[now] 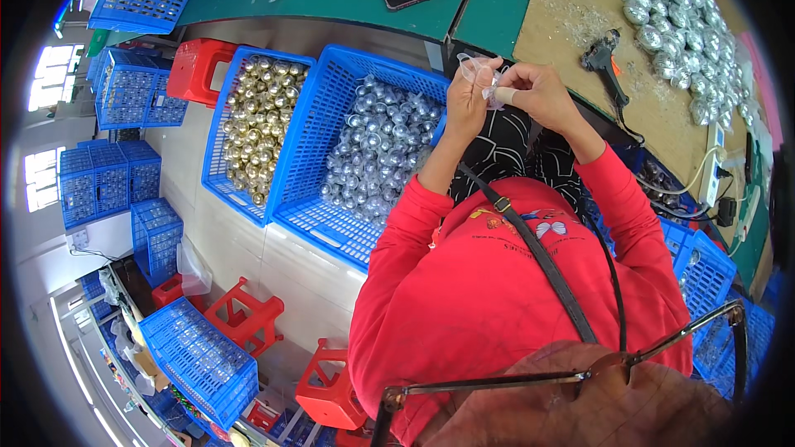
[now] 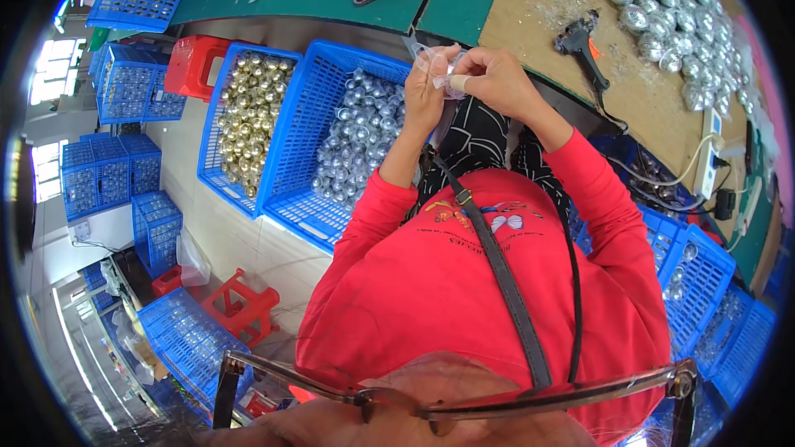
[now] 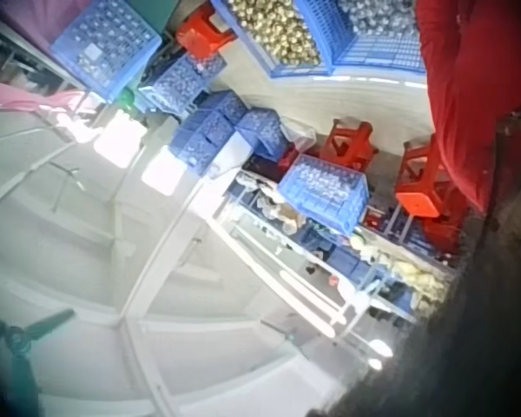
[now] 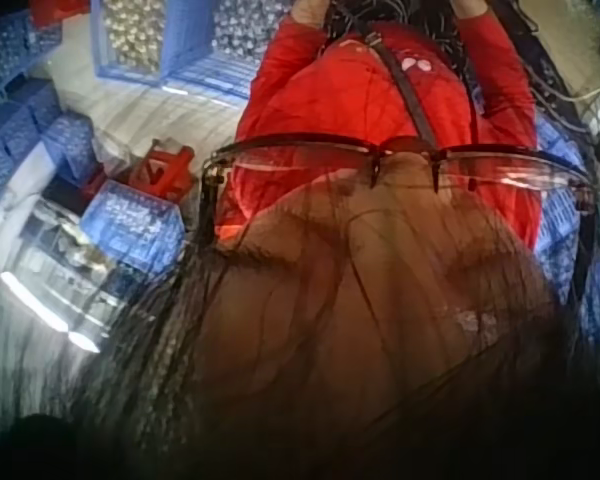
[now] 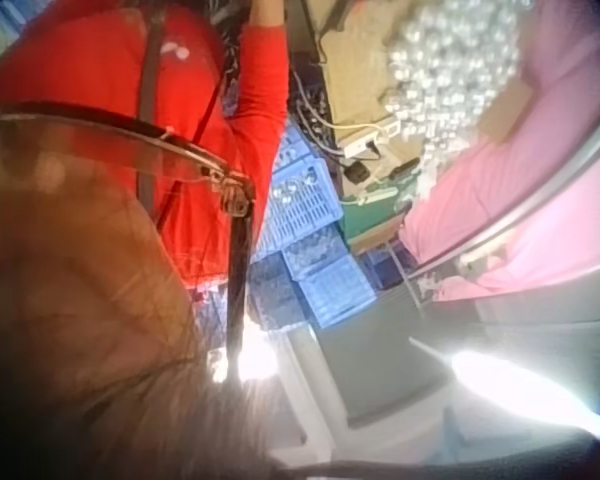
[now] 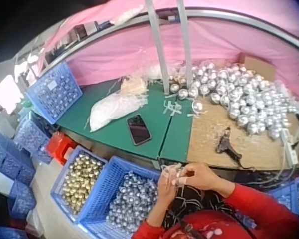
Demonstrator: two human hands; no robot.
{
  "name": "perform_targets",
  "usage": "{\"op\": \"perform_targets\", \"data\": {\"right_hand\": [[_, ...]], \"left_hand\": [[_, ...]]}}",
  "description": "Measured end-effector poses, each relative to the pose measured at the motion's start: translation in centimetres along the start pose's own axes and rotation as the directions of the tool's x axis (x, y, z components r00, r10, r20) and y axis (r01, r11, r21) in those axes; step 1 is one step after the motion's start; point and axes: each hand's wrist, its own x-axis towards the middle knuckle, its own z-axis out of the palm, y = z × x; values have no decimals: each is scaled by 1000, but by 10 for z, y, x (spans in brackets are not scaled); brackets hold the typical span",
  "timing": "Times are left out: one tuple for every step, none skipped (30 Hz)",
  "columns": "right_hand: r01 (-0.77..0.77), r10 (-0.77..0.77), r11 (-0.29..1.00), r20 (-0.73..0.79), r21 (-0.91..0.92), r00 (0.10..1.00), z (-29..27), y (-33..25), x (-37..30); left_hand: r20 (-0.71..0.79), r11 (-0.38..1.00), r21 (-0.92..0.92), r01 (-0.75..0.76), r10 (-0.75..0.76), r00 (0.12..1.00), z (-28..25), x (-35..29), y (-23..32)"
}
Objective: The worker is assembling small silver spherical components by applying hot glue and attaching caps to them at a factory workstation.
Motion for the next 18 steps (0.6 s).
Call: {"op": "perform_targets", "data": {"right_hand": [[4, -4, 1000, -2, 0, 1000, 0, 0, 0], [4, -4, 1000, -2, 0, 1000, 1, -2, -1], [-4, 4, 1000, -8, -28, 1000, 1, -5, -2], [-13, 12, 998, -14, -56, 1000, 1, -6, -3], [-12, 12, 998, -13, -56, 1000, 1, -5, -3], [6, -7, 998, -18, -62, 1000, 1, -2, -3], [24, -26, 997, -22, -68, 999, 1, -1, -3], [24, -26, 997, -23, -67, 999, 1, -1, -4], [27, -32, 991, -37, -127, 999, 2, -3, -4], [29, -39, 982, -51, -187, 998, 2, -4, -4], [29, -39, 982, -51, -187, 998, 2, -3, -4], [34, -48, 977, -62, -210, 997, 1, -1, -3], [38, -56, 972, -72, -233, 996, 1, 0, -3], [38, -56, 972, -73, -233, 996, 1, -1, -4], [33, -54, 966, -74, -257, 996, 1, -4, -4], [28, -51, 959, -74, -282, 996, 1, -5, -5], [28, -51, 959, -74, -282, 996, 1, -5, -5], [21, -45, 958, -77, -288, 996, 1, -6, -5]], "left_hand": [[8, 1000, -14, 9, -9, 1000, -1, -1, -1], [9, 1000, -14, 9, -9, 1000, -1, -2, -3], [23, 998, -56, 37, -35, 999, -2, -2, -3], [39, 993, -98, 65, -61, 997, -2, -3, -3], [38, 993, -98, 64, -61, 997, -3, -4, -3], [70, 984, -146, 102, -93, 993, -5, -4, 2], [102, 971, -191, 141, -123, 987, -7, -4, 4], [103, 971, -191, 141, -123, 987, -9, -5, 3], [140, 960, -221, 172, -143, 980, -11, -5, 2], [178, 947, -250, 203, -161, 971, -14, -6, 1], [178, 947, -250, 202, -161, 971, -16, -6, 1], [221, 963, -202, 180, -134, 966, -17, -6, 2], [265, 976, -156, 155, -110, 958, -19, -7, 3], [266, 976, -156, 155, -109, 958, -21, -7, 4], [296, 973, -114, 201, -160, 942, -23, -7, 7], [323, 967, -71, 245, -210, 923, -24, -6, 8], [323, 967, -71, 245, -210, 923, -24, -7, 7], [313, 945, -142, 296, -241, 919, -23, -9, 5]]}}
